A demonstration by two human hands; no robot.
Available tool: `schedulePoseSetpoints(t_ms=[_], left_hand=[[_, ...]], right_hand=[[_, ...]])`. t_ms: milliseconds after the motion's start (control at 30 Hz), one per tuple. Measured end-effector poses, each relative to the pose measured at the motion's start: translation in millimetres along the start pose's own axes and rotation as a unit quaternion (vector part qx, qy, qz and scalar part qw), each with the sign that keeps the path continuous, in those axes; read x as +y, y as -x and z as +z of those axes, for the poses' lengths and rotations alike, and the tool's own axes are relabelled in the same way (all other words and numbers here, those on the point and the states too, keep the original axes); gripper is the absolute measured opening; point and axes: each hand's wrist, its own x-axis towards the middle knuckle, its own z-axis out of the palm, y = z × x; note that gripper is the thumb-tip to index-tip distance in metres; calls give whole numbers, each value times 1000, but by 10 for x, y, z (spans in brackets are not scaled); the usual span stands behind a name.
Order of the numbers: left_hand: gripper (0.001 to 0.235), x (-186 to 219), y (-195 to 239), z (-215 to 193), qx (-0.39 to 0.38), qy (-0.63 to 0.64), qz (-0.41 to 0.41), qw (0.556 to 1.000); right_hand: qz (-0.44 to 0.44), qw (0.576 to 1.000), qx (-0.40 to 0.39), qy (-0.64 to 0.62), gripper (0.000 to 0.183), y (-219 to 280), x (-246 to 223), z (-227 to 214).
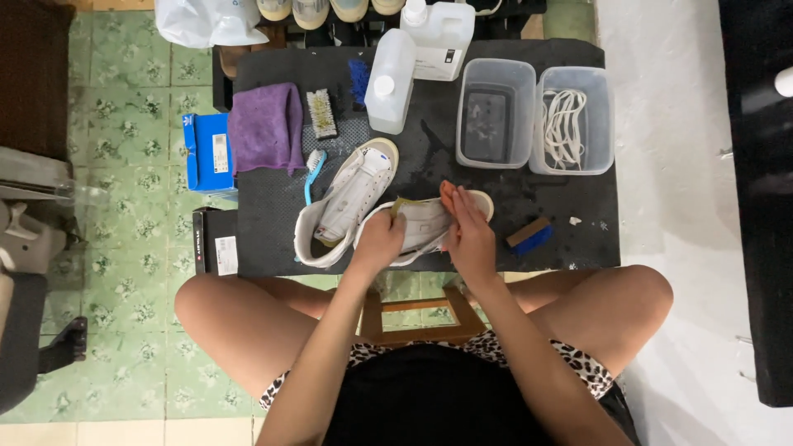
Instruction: The person cleans a white sneaker using an orange cloth and a blue brush. They wipe the shoe's exterior and interior, then scrub the sole and upper parts with the brush. The person also wipes the shoe with the cloth again after scrubbing.
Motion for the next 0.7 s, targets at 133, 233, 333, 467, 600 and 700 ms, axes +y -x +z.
schedulePoseSetpoints(t_ms=[133, 233, 333, 467, 600, 700], left_hand=[[50, 111, -20, -44, -38, 44, -14, 998], [54, 341, 123, -150, -72, 108, -46, 991], [43, 177, 87, -60, -60, 237, -66, 967], [37, -116, 2, -18, -108, 386, -85, 912], [41, -115, -42, -50, -170, 451, -47, 875], [45, -64, 67, -65, -136, 392, -46, 909]], right_hand=[[-9, 1000, 7, -8, 55, -3, -198, 60], [-1, 998, 2, -60, 55, -91, -413, 48], [-16, 997, 12, -78, 57, -108, -467, 9], [-66, 982, 17, -174, 50, -212, -951, -172], [-145, 973, -61, -171, 50, -108, -766, -98], [-193, 963, -116, -147, 48, -90, -433, -69]])
